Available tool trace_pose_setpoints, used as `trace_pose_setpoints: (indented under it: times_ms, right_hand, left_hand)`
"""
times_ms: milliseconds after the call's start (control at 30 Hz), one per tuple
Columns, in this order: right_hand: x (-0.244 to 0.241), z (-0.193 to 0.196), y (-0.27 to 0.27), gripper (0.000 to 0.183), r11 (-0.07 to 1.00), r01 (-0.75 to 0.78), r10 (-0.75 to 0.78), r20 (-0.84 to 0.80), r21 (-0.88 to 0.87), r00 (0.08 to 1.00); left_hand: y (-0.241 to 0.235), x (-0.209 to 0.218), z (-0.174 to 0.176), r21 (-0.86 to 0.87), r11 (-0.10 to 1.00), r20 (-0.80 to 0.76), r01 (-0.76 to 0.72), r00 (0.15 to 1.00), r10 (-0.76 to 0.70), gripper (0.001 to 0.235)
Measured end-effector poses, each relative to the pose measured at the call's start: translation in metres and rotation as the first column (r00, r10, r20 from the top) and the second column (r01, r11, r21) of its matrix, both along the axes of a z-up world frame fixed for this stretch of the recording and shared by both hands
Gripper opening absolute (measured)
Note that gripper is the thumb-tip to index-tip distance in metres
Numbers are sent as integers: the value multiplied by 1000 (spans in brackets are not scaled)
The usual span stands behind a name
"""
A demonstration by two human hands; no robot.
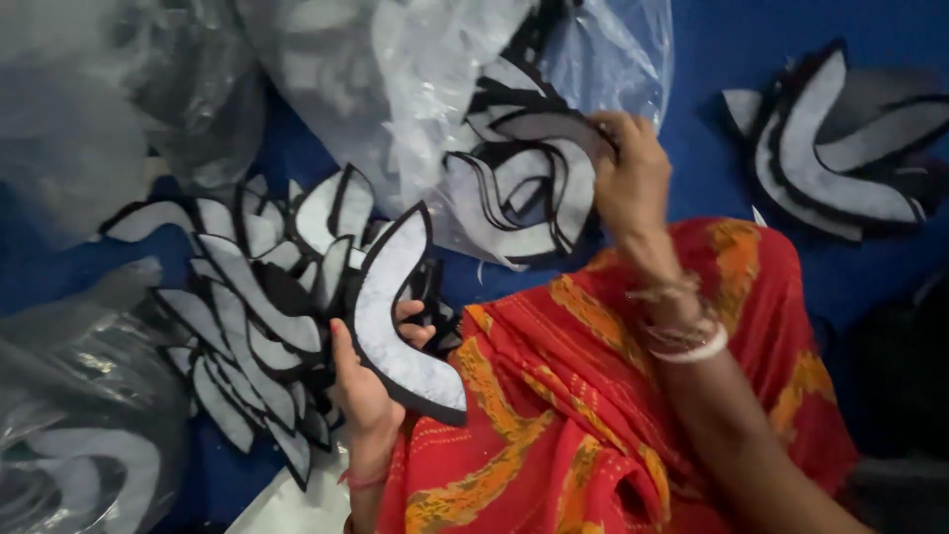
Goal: The recorder is inspecting and sorting curved shoe components.
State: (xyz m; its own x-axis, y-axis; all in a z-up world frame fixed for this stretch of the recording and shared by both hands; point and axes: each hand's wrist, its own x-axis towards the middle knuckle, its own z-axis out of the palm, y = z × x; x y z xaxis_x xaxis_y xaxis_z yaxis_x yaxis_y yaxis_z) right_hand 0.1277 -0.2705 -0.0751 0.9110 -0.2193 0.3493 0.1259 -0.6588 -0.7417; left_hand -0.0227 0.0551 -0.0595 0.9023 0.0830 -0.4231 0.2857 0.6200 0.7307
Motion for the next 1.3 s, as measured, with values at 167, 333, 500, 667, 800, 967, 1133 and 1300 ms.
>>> trace_pose_setpoints:
  times_ms: [167,333,500,667,800,967,1133,1300]
  right_hand:
    - [-46,119,6,27,900,-435,436,-18,40,900]
    - [-85,135,60,39,622,-706,722,-100,-339,685]
    - [-96,110,107,39,677,-661,717,88,-324,691]
    - [-92,105,103,34,847,-531,527,124,-2,841]
    - [-94,114,103,54,621,-755,780,-261,210,569]
    - [-110,114,113,69,677,-682,726,-401,276,559]
    - [-117,98,122,64,684,-681,724,-134,262,676]
    - [-123,90,129,66,672,-596,715,-173,440,678]
  left_hand:
    - [2,7,8,41,999,-16,31,999,-30,82]
    - [-5,-9,-42,219,926,42,308,945,-324,87]
    - [-27,-15,-23,955,262,261,-136,806,-532,65]
    - [-23,16,9,-336,940,141,-63,983,116,66]
    - [-10,26,30,-337,911,139,-239,944,299,63]
    - [-2,21,26,-361,879,171,-311,905,390,60]
    - [-9,20,37,-310,858,115,-410,880,461,58]
    - [-10,19,39,-264,860,172,-437,856,488,50]
